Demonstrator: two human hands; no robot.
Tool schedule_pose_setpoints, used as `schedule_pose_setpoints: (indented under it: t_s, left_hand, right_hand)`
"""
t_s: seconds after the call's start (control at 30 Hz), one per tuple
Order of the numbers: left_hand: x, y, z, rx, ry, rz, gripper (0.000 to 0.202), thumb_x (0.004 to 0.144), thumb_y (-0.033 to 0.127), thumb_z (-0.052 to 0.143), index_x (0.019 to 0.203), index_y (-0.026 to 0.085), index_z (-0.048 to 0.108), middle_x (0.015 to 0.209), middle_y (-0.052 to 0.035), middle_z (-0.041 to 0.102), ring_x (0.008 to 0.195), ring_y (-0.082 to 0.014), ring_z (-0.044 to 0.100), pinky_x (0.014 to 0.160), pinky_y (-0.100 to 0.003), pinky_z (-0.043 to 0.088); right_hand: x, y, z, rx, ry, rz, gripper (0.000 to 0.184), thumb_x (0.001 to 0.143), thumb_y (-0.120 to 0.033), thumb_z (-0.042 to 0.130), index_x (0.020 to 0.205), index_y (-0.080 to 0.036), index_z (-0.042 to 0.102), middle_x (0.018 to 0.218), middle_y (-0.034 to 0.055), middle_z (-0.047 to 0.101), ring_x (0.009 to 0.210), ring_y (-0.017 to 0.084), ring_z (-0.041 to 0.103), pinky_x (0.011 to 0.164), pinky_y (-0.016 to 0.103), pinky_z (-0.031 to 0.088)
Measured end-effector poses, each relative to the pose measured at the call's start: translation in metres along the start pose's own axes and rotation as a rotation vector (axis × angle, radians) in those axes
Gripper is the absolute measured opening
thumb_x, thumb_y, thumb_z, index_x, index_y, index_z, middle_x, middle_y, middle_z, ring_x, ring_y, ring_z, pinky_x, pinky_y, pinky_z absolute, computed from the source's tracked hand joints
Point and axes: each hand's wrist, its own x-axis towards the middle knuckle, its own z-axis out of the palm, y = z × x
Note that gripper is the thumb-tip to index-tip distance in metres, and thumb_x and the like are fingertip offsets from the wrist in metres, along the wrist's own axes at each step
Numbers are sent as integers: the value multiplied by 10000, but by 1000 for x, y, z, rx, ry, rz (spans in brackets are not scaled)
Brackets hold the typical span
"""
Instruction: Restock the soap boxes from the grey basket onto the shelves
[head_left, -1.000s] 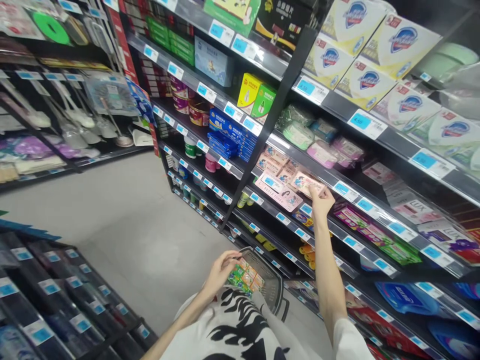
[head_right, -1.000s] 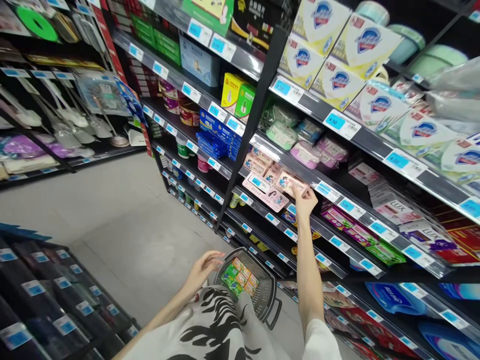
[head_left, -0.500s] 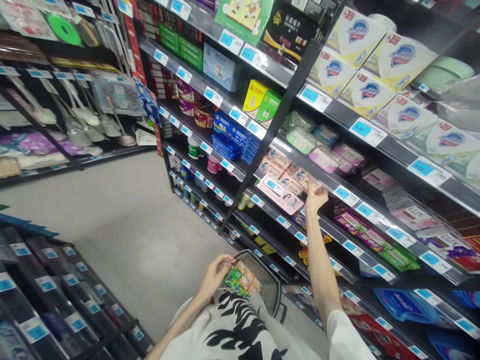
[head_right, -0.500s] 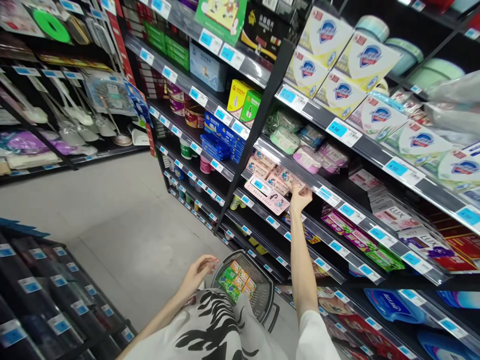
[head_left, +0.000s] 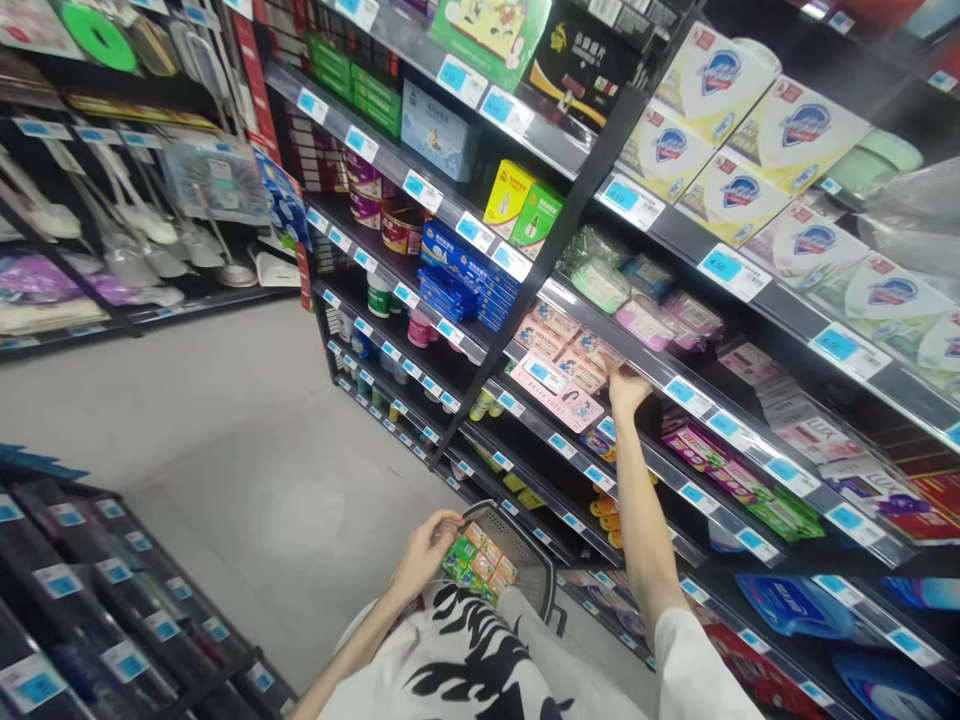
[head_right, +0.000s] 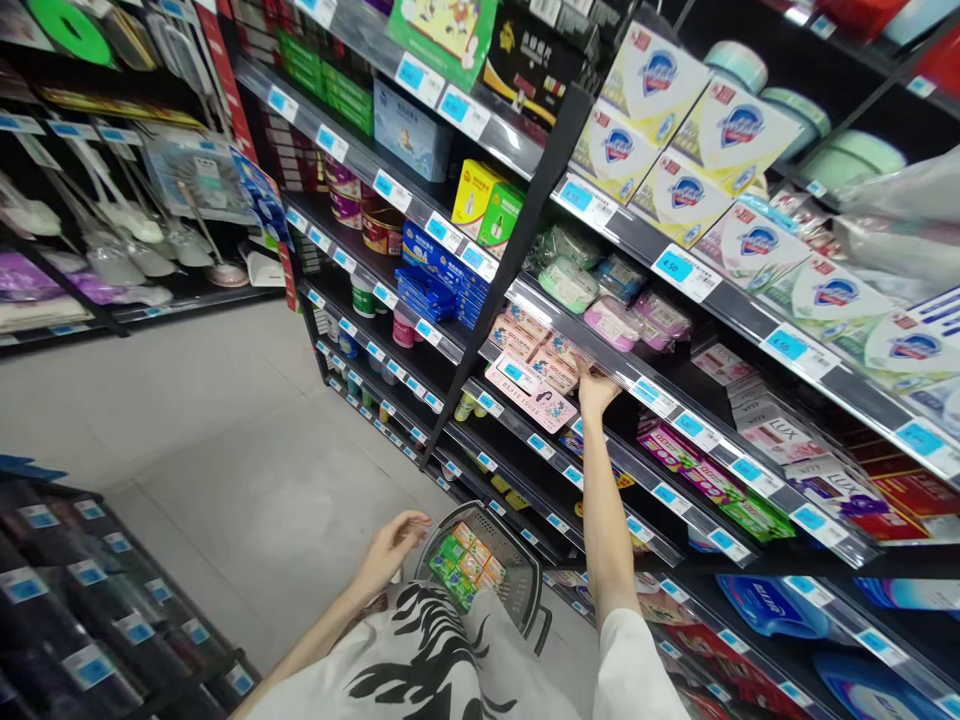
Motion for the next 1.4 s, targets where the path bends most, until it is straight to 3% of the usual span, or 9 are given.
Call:
schedule_pose_setpoints:
  t_s: [0.3, 0.57, 0.7, 0.8, 0.9, 1.0, 1.13, 1.27, 1.4]
  left_hand:
    - [-4, -15, -3, 81, -23, -43, 317, 853, 380, 529, 1063, 183, 662, 1082, -98, 759, 952, -232, 732, 896, -359, 558]
    - [-7, -23, 2, 428, -261, -88, 342, 1008, 396, 422, 1182, 191, 633, 1150, -88, 739, 972, -195, 714, 869, -302, 563]
    - [-1, -47, 3, 1089, -628, -126, 375, 1040, 273, 420, 1358, 173, 591, 1329, -154, 669, 1238, -267, 638, 1070, -397, 489]
    - [2, -82, 2, 1269, -792, -324, 366, 996, 236, 551, 1329, 109, 634, 1312, -234, 659, 1288, -370, 600, 1080, -521, 473]
    - [1, -123, 0, 1240, -830, -512, 384, 1011, 311, 596, 1339, 114, 624, 1283, -191, 671, 1208, -317, 648, 1042, -522, 517]
    - [-4, -158, -1, 1188, -826, -650, 422, 1019, 391, 605, 1366, 151, 596, 1298, -126, 655, 1171, -259, 653, 1035, -505, 537]
    - [-11, -194, 11, 1099, -750, -811, 408, 1013, 397, 618, 1334, 146, 612, 1313, -126, 644, 1178, -255, 645, 1036, -491, 535]
    - [-22, -236, 51, 960, -568, -972, 444, 1030, 436, 571, 1328, 109, 613, 1315, -157, 652, 1209, -273, 636, 1045, -479, 517]
    - [-50, -290, 122, 794, -294, -1080, 592, 944, 515, 663, 1299, 44, 621, 1242, -246, 679, 1199, -360, 627, 987, -477, 523]
  right_hand:
    - [-4, -1, 3, 39, 78, 14, 481, 697, -544, 883, 831, -117, 704, 976, 206, 788, 1005, 373, 740, 1075, 534, 500]
    - [-19, 9, -3, 242, -74, 67, 362, 831, -394, 790, 977, -82, 680, 966, 195, 774, 892, 218, 754, 846, 359, 617]
    - [-73, 25, -36, 194, -22, 16, 439, 902, -384, 724, 1240, -138, 589, 1262, 167, 665, 1096, 168, 676, 952, 342, 580]
    - [-149, 46, -70, 140, -21, 11, 305, 984, -399, 620, 1207, -193, 595, 1218, 104, 633, 1143, 207, 643, 982, 416, 560]
    - [-241, 78, -108, 54, -268, 154, 274, 1008, -385, 561, 1201, -194, 599, 1220, 117, 623, 1136, 236, 622, 1035, 466, 517]
    - [-322, 117, -144, -13, -908, 379, 318, 1008, -359, 483, 1240, -171, 591, 1308, 175, 598, 1258, 273, 550, 1149, 522, 423]
    - [-392, 176, -189, 0, -1431, 478, 277, 797, -243, 721, 1070, -198, 713, 1163, 123, 714, 1194, 297, 626, 1148, 492, 448]
    - [-427, 257, -222, -73, -1707, 614, 340, 679, -185, 786, 1013, -204, 727, 1010, 76, 753, 1010, 304, 697, 1010, 482, 545]
    - [-456, 356, -227, -103, -1750, 713, 421, 686, -188, 748, 1101, -197, 681, 1048, 88, 746, 1031, 301, 696, 1066, 509, 506]
